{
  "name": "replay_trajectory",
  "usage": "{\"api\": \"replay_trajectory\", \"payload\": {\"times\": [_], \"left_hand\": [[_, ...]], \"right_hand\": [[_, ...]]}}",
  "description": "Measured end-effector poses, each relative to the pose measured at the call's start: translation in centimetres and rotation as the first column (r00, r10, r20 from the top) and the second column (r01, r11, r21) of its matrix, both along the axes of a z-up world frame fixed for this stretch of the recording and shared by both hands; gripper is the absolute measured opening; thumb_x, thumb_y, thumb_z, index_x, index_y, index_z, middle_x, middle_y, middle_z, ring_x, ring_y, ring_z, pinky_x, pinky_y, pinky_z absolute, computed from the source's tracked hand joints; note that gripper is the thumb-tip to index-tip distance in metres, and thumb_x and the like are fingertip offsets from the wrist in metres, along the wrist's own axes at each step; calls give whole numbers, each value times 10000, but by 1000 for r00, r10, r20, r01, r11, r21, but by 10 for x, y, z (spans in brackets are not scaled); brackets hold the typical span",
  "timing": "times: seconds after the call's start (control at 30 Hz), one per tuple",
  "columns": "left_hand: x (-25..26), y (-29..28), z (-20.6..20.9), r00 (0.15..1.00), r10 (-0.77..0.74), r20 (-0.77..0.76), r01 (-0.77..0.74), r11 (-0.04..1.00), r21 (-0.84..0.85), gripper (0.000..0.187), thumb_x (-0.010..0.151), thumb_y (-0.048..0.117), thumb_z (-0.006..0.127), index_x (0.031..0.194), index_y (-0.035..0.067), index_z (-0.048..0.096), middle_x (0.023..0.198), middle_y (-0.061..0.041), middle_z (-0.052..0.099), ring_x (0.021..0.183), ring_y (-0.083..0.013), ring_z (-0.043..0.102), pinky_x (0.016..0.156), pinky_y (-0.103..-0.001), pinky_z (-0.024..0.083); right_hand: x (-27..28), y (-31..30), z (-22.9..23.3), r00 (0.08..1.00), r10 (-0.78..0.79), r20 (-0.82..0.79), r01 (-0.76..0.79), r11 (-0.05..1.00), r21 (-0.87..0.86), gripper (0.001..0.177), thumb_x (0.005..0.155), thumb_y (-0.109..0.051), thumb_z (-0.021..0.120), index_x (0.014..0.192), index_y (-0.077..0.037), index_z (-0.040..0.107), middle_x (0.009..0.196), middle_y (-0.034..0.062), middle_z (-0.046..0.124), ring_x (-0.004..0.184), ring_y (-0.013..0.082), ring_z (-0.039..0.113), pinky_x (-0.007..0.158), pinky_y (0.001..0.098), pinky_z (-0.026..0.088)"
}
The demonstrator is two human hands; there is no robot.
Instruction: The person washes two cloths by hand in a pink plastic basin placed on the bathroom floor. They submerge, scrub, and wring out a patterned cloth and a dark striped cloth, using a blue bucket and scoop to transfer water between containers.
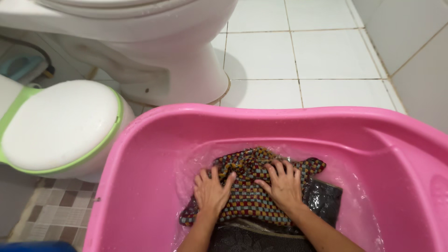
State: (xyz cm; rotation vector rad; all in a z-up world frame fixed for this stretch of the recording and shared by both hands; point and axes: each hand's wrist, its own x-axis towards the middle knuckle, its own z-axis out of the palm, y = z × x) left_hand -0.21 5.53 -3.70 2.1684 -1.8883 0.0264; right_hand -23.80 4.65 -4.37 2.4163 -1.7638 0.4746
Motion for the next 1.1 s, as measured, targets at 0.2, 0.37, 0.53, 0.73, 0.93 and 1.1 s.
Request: {"api": "replay_trajectory", "payload": {"times": [0.2, 0.37, 0.53, 0.73, 0.93, 1.1], "left_hand": [[-13, -17, -18, 948, 112, -298, 57, 861, 505, 426, 1117, 433, 324, 1329, 180, 593, 1010, -126, 737, 797, -247, 708, 689, -413, 589], [-3, -52, -19, 936, 137, -323, -23, 943, 333, 400, 980, 404, 548, 1131, 46, 643, 980, -167, 701, 854, -283, 665, 677, -464, 596], [-7, -9, 41, 903, 130, -410, 67, 898, 434, 694, 868, 617, 704, 1331, 117, 575, 1094, -178, 689, 955, -319, 700, 831, -506, 566], [19, 18, 105, 574, 279, -770, 280, 817, 504, 466, 862, 486, 665, 1088, 98, 791, 954, -125, 816, 949, -290, 786, 929, -449, 592], [-5, 32, 103, 968, 7, -249, 93, 917, 387, 857, 885, 657, 643, 1568, 242, 334, 1643, -133, 187, 1483, -385, 203, 1102, -733, 144], [-44, 57, 62, 974, -192, -120, 220, 924, 312, 929, 816, 740, 589, 1462, 92, 425, 1523, -179, 365, 1391, -397, 335, 1061, -667, 262]], "right_hand": [[-7, -68, 13, 983, 174, -66, -166, 981, 104, 714, 901, -747, 423, 1028, -98, 694, 1000, 89, 725, 847, 218, 695, 648, 390, 567], [8, -90, 36, 938, 124, -323, 51, 874, 483, 866, 997, -824, 280, 886, -123, 776, 655, 50, 668, 575, 164, 620, 569, 348, 515], [11, -26, 44, 991, -130, 14, 95, 786, 611, 756, 916, -805, 365, 1079, -163, 730, 738, 156, 670, 615, 321, 667, 566, 485, 557], [-17, 40, 70, 908, 19, 418, -189, 910, 369, 782, 858, -720, 514, 1361, -122, 561, 1427, 171, 517, 1314, 326, 457, 1038, 605, 349], [9, 29, 45, 982, 187, 34, -187, 982, 24, 857, 792, -765, 570, 1349, -114, 591, 1368, 178, 540, 1306, 365, 455, 1041, 649, 389], [9, -6, 13, 964, 212, 159, -204, 977, -69, 604, 873, -642, 629, 1034, -68, 730, 1109, 106, 702, 1047, 275, 652, 881, 469, 530]]}}
